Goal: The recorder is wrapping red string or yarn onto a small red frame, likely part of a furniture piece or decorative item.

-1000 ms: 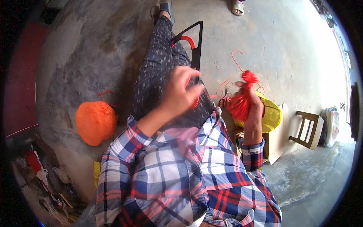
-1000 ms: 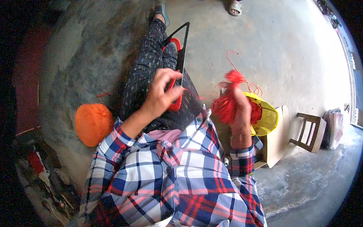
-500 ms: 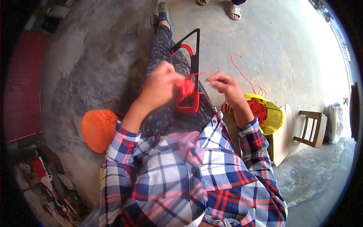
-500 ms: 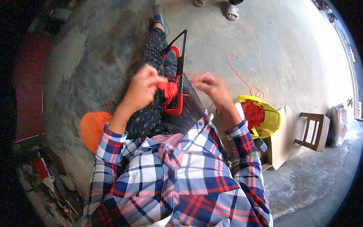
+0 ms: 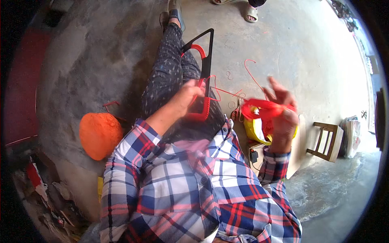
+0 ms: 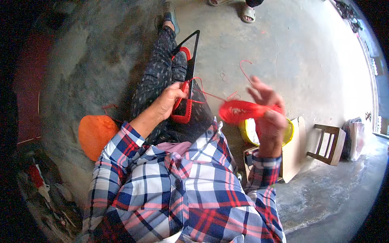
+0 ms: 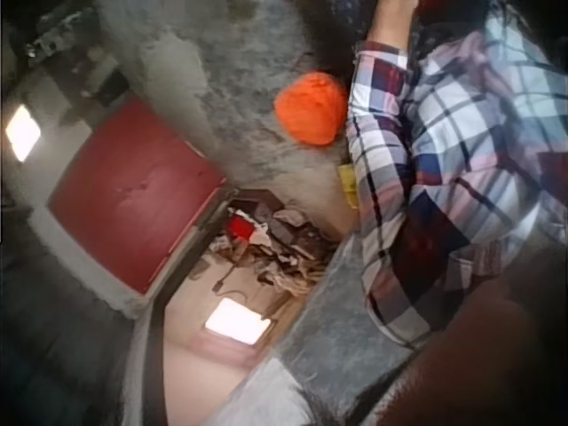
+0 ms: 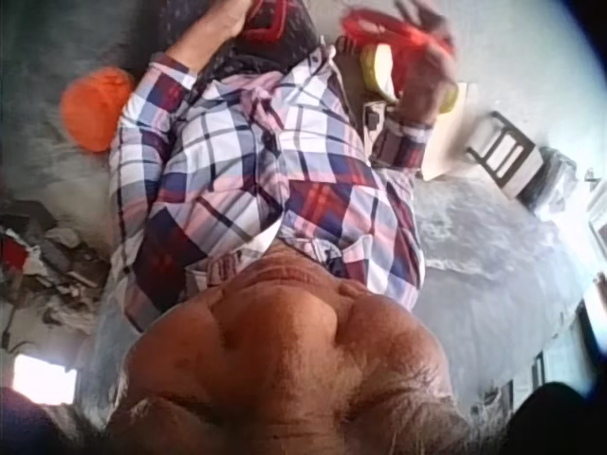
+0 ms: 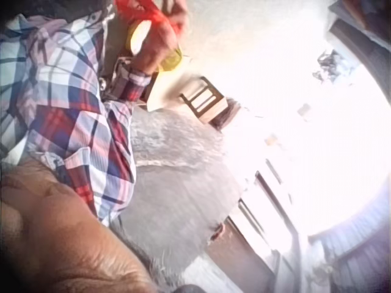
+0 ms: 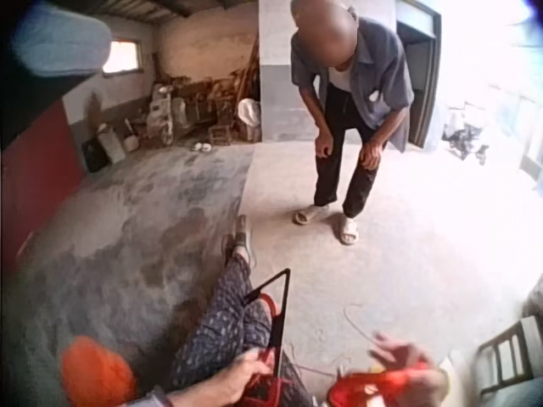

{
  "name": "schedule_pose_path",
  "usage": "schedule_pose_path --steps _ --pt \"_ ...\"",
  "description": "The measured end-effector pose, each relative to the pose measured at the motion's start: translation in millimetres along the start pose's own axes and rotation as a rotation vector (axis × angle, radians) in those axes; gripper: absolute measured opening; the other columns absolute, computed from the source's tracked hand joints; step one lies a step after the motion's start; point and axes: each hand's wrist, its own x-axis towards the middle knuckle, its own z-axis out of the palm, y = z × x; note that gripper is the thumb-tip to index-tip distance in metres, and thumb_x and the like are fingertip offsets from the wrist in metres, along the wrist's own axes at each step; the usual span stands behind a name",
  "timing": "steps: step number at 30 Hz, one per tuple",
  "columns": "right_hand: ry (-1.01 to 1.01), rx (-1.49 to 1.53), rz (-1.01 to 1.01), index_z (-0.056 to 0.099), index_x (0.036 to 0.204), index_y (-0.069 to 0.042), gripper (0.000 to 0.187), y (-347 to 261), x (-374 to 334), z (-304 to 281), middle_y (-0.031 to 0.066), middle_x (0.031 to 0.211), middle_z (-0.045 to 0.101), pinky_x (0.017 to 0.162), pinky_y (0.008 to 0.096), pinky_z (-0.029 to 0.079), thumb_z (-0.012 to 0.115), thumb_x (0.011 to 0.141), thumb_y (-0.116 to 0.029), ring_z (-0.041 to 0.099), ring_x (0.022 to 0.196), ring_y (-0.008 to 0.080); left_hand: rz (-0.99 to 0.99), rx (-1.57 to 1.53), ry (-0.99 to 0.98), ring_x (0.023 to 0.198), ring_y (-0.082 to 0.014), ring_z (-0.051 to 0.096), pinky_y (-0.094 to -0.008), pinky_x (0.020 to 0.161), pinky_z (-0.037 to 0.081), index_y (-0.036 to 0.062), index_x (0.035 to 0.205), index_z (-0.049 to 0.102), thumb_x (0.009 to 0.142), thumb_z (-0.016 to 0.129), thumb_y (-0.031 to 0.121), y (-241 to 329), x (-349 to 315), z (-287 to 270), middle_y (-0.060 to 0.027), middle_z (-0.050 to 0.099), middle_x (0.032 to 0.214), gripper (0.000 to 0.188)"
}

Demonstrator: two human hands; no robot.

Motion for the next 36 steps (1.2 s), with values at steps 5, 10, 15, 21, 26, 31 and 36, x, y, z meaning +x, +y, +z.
schedule_pose_path --steps 5,10,15,21,26,31,36 --pt "0.283 0.610 -0.183 0.041 0.080 -0.011 0.019 -68.3 -23.0 -59.9 0.0025 0.073 0.044 0.082 0.0380 0.040 0.056 0.078 -0.022 0.047 0.077 0.0174 0.043 0.023 0.143 0.089 -0.0118 0.048 -0.0236 0.086 0.036 0.0054 0.109 0.054 0.072 0.052 0.007 -4.0 -12.6 11.9 0.0004 0.050 0.093 0.037" --pt "0.542 0.289 0.052 0.056 0.092 -0.004 0.038 -6.4 -13.8 -26.5 0.0056 0.082 0.055 0.077 0.0399 0.045 0.057 0.088 -0.042 0.054 0.077 0.0217 0.047 0.057 0.075 0.086 -0.0102 0.046 -0.0231 0.085 0.035 0.0069 0.108 0.054 0.072 0.052 0.008 -7.8 -8.2 12.8 0.0013 0.049 0.092 0.036" --pt "0.271 0.246 0.266 0.053 0.089 -0.009 0.013 97.2 -16.4 21.0 0.0068 0.096 0.060 0.064 0.0227 0.046 0.064 0.082 -0.008 0.057 0.073 0.0110 0.064 0.044 0.040 0.083 -0.0087 0.045 -0.0220 0.084 0.035 0.0070 0.109 0.053 0.072 0.052 0.008 -9.8 -7.9 16.3 0.0029 0.047 0.092 0.038" --pt "0.033 -0.242 0.683 0.050 0.087 -0.010 0.021 84.8 5.9 59.2 0.0036 0.083 0.060 0.052 0.0226 0.042 0.069 0.078 -0.003 0.056 0.063 0.0094 0.020 0.012 0.088 0.084 -0.0079 0.043 -0.0218 0.083 0.035 0.0070 0.110 0.052 0.072 0.051 0.009 -3.3 -13.7 24.0 0.0024 0.046 0.093 0.038" --pt "0.092 0.053 0.407 0.049 0.090 -0.010 0.025 30.4 2.1 72.6 -0.0020 0.070 0.051 0.046 0.0210 0.035 0.068 0.078 0.001 0.045 0.053 0.0061 -0.018 -0.024 0.101 0.081 -0.0089 0.042 -0.0219 0.079 0.034 0.0078 0.108 0.052 0.072 0.052 0.011 0.9 -13.8 25.6 0.0016 0.047 0.092 0.037" --pt "0.038 0.134 0.596 0.047 0.089 -0.010 0.026 10.5 -21.3 102.7 -0.0022 0.073 0.049 0.045 0.0204 0.033 0.066 0.078 0.003 0.043 0.053 0.0060 0.004 0.118 0.112 0.084 -0.0137 0.046 -0.0258 0.083 0.037 0.0064 0.111 0.053 0.070 0.054 0.012 -8.8 -3.4 12.9 -0.0007 0.050 0.092 0.041" --pt "0.034 0.378 0.451 0.048 0.097 -0.008 0.026 -8.2 -2.1 97.1 0.0062 0.085 0.052 0.055 0.0254 0.040 0.063 0.076 -0.005 0.050 0.066 0.0114 0.669 0.935 0.409 0.107 -0.0258 0.049 -0.0355 0.095 0.038 0.0008 0.120 0.050 0.075 0.057 0.016 7.5 -20.4 46.1 -0.0129 0.054 0.108 0.049"
